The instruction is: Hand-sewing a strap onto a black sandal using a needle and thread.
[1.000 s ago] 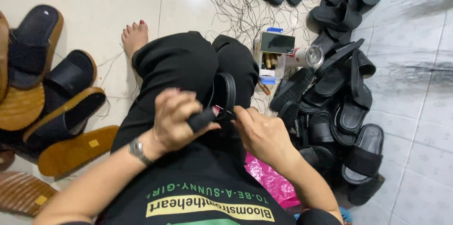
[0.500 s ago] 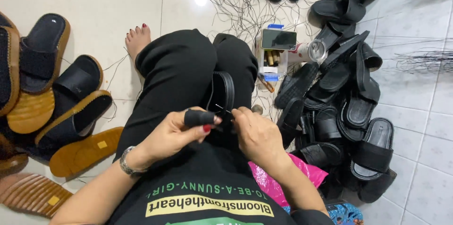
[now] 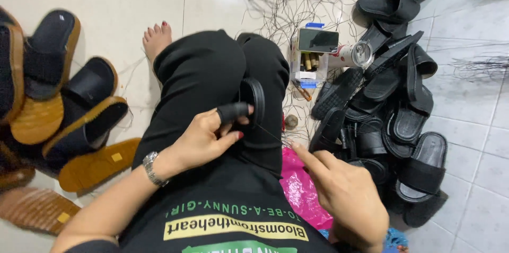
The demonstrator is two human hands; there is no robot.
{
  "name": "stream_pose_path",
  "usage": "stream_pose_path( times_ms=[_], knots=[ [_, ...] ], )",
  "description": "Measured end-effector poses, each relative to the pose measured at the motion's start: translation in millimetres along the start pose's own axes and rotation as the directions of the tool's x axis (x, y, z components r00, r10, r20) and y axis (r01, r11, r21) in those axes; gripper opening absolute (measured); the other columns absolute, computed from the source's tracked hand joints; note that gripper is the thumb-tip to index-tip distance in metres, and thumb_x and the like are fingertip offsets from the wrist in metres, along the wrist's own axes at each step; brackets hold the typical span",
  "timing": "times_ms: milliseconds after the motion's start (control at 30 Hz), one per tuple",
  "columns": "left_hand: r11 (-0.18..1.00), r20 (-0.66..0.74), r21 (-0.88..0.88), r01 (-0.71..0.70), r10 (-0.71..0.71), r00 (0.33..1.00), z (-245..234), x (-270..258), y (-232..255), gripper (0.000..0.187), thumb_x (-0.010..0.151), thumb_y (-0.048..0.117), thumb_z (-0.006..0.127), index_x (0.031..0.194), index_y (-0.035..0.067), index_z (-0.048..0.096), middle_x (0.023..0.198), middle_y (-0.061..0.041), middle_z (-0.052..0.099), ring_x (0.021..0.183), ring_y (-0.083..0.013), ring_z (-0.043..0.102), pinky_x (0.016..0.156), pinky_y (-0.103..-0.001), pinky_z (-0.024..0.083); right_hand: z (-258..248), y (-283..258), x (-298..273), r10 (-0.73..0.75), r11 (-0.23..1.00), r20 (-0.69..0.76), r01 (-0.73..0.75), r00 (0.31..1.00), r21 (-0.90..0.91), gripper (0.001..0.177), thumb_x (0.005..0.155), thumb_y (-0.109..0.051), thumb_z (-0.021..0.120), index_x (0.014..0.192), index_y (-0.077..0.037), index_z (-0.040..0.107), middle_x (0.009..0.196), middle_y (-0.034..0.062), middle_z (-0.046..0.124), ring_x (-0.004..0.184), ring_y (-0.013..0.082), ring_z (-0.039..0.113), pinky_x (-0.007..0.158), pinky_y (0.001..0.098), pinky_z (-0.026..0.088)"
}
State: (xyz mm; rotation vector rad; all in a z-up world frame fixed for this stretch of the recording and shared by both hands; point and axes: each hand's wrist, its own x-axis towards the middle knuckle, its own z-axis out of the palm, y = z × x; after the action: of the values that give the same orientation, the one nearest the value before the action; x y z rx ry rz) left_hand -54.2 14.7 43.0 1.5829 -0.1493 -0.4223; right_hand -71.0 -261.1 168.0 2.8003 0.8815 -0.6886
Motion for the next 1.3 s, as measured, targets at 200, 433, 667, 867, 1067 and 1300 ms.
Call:
stream_pose_path(
  times_ms=[200,433,667,867,1067,1300],
  knots=[
    [0.954,-0.138,0.112,-0.277,0.291,0.947,15.4,7.0,-22.4,0.060,0.084,0.000,0.076,0.140,0.002,0.055,0.106,-0.008,0.072,0.063,-0.0150,0.060,0.058,-0.030,0.053,59.8,-10.5,54.2,0.195,0.501,-0.509,0.361,0.838,0.786,0.026,0.084,-0.012,0.077,0.109,-0.005,0.077,0.100,0.0120,0.076,0.093,0.0326,0.075,0.081,0.0403,0.058],
    [0.953,-0.157,0.107,-0.282,0.296,0.942,16.4,8.8,-27.4,0.058,0.087,0.005,0.075,0.141,0.005,0.057,0.104,-0.007,0.071,0.062,-0.0133,0.059,0.054,-0.027,0.049,84.1,-18.9,74.7,0.331,0.197,-0.561,0.526,0.759,0.827,0.012,0.076,0.000,0.085,0.086,0.001,0.078,0.086,0.0150,0.070,0.080,0.0260,0.070,0.078,0.0360,0.057],
    [0.960,-0.168,0.111,-0.258,0.274,0.947,17.7,10.6,-27.5,0.057,0.086,0.007,0.076,0.141,0.005,0.058,0.098,-0.007,0.070,0.062,-0.0147,0.061,0.055,-0.028,0.050,75.7,-11.6,82.2,0.119,0.022,-0.534,0.536,0.837,0.844,0.014,0.082,-0.007,0.083,0.073,-0.001,0.073,0.083,0.0144,0.069,0.072,0.0200,0.065,0.070,0.0338,0.054],
    [0.951,-0.077,0.215,-0.223,0.244,0.967,18.6,25.9,-3.8,0.031,0.090,0.016,0.075,0.117,0.003,0.070,0.070,-0.009,0.059,0.052,-0.0232,0.057,0.051,-0.034,0.050,77.8,35.6,64.4,-0.001,0.320,-0.470,0.446,0.882,0.836,0.028,0.093,-0.018,0.070,0.069,-0.007,0.060,0.063,0.0138,0.061,0.051,0.0292,0.054,0.052,0.0390,0.046],
    [0.957,0.007,0.283,-0.070,0.071,0.997,-0.8,10.0,28.5,0.019,0.085,0.009,0.074,0.103,0.002,0.073,0.082,-0.017,0.074,0.063,-0.0330,0.070,0.053,-0.039,0.055,71.5,31.6,86.1,-0.110,0.165,-0.438,0.451,0.892,0.877,0.013,0.087,-0.008,0.063,0.082,-0.004,0.074,0.071,0.0140,0.073,0.058,0.0262,0.068,0.055,0.0386,0.052],
    [0.991,0.024,0.060,0.119,-0.121,0.992,-11.1,-5.6,57.5,0.012,0.079,0.013,0.080,0.090,0.007,0.080,0.081,-0.004,0.082,0.053,-0.0085,0.055,0.049,-0.023,0.050,71.5,-40.1,98.9,0.036,0.325,-0.639,0.595,0.769,0.735,0.027,0.085,0.001,0.074,0.112,0.000,0.075,0.073,0.0195,0.074,0.058,0.0367,0.071,0.050,0.0376,0.053]
  ],
)
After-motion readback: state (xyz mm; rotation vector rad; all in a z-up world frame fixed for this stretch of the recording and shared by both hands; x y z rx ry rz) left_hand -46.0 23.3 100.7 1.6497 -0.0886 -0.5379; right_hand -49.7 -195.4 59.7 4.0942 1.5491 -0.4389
